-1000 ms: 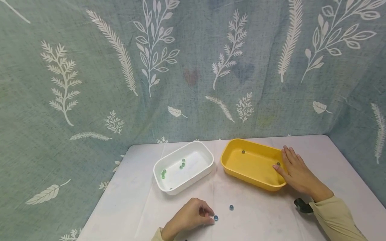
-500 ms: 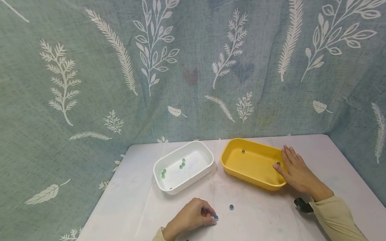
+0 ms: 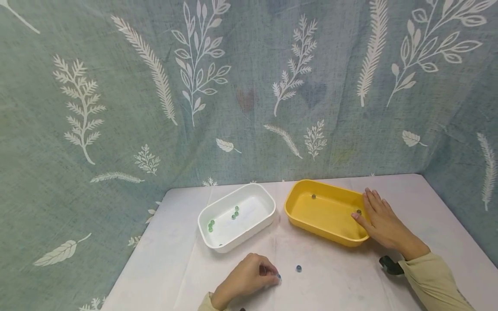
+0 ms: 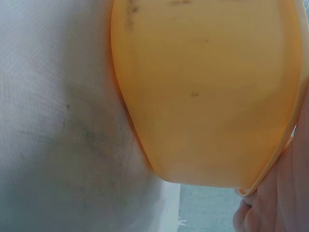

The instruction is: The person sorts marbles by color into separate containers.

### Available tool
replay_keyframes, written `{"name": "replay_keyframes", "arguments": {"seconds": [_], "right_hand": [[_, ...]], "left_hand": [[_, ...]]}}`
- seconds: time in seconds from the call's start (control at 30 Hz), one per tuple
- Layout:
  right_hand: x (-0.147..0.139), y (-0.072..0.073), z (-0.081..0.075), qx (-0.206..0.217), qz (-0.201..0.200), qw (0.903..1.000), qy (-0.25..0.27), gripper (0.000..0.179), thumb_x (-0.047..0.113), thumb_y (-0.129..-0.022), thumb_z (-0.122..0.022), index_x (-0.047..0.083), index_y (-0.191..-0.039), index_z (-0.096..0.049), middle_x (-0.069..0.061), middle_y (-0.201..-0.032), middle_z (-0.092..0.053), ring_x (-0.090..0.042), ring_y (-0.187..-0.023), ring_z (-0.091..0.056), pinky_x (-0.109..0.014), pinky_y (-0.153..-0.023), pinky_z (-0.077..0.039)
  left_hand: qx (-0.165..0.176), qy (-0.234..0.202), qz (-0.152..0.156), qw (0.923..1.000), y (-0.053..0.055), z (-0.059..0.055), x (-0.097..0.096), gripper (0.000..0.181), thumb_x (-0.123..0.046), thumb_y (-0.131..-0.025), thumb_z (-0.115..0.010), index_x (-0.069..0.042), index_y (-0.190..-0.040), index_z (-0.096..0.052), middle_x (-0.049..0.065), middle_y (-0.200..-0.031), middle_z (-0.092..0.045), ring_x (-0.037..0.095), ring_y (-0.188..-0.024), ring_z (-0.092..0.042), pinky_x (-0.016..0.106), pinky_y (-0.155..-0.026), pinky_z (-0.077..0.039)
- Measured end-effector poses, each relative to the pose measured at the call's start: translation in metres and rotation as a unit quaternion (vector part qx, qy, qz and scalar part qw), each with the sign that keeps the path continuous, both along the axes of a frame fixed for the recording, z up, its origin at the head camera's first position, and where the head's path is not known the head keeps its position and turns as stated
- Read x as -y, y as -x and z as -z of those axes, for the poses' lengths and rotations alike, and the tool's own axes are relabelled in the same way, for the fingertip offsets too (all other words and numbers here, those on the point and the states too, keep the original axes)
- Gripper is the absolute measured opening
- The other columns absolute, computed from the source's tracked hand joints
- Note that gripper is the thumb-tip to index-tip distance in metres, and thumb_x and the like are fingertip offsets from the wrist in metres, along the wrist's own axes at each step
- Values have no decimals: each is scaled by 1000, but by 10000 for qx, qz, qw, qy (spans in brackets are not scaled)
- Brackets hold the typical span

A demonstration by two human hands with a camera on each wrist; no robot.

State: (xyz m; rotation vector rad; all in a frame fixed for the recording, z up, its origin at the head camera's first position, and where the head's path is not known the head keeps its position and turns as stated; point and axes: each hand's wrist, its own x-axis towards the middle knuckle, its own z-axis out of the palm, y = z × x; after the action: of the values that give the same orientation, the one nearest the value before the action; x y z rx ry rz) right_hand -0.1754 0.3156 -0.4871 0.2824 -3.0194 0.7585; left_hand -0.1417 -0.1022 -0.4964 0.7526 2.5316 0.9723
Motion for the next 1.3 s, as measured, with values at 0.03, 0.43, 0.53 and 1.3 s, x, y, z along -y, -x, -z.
{"name": "replay_keyframes", "arguments": {"seconds": [0.03,0.43,0.53,1.3], "right_hand": [[0,0,0,-3,-2,10000,-4,92,56,-108,-38,-15,-159,-8,-34,-170,0,-52,-158,2,-67,-127,0],[1,-2,0,-41,-25,10000,58,92,56,-108,-38,-16,-159,-9,-35,-169,0,-52,-158,2,-66,-128,2],[0,-2,1,-14,-18,10000,62,93,56,-108,-38,-16,-159,-8,-34,-170,1,-51,-159,3,-65,-128,3],[1,-1,0,35,38,10000,30,93,57,-108,-39,-15,-159,-7,-34,-170,2,-52,-158,4,-66,-127,3]], "left_hand": [[-41,-33,-27,10000,2,0,1,13,-28,-86,-84,-17,-93,-82,-17,-74,-68,-5,-64,-50,15,-60,-47],[-591,-690,-96,9958,27,-14,-4,12,-23,-89,-80,-12,-94,-83,-5,-77,-71,-5,-70,-54,16,-65,-49],[-730,-860,-185,9934,32,-18,-7,12,-22,-89,-80,-11,-94,-83,-4,-76,-70,-4,-70,-54,18,-64,-49],[-838,-1314,-614,9859,64,-45,-27,12,-25,-90,-81,-15,-96,-83,-3,-76,-70,2,-70,-58,16,-62,-46]]}}
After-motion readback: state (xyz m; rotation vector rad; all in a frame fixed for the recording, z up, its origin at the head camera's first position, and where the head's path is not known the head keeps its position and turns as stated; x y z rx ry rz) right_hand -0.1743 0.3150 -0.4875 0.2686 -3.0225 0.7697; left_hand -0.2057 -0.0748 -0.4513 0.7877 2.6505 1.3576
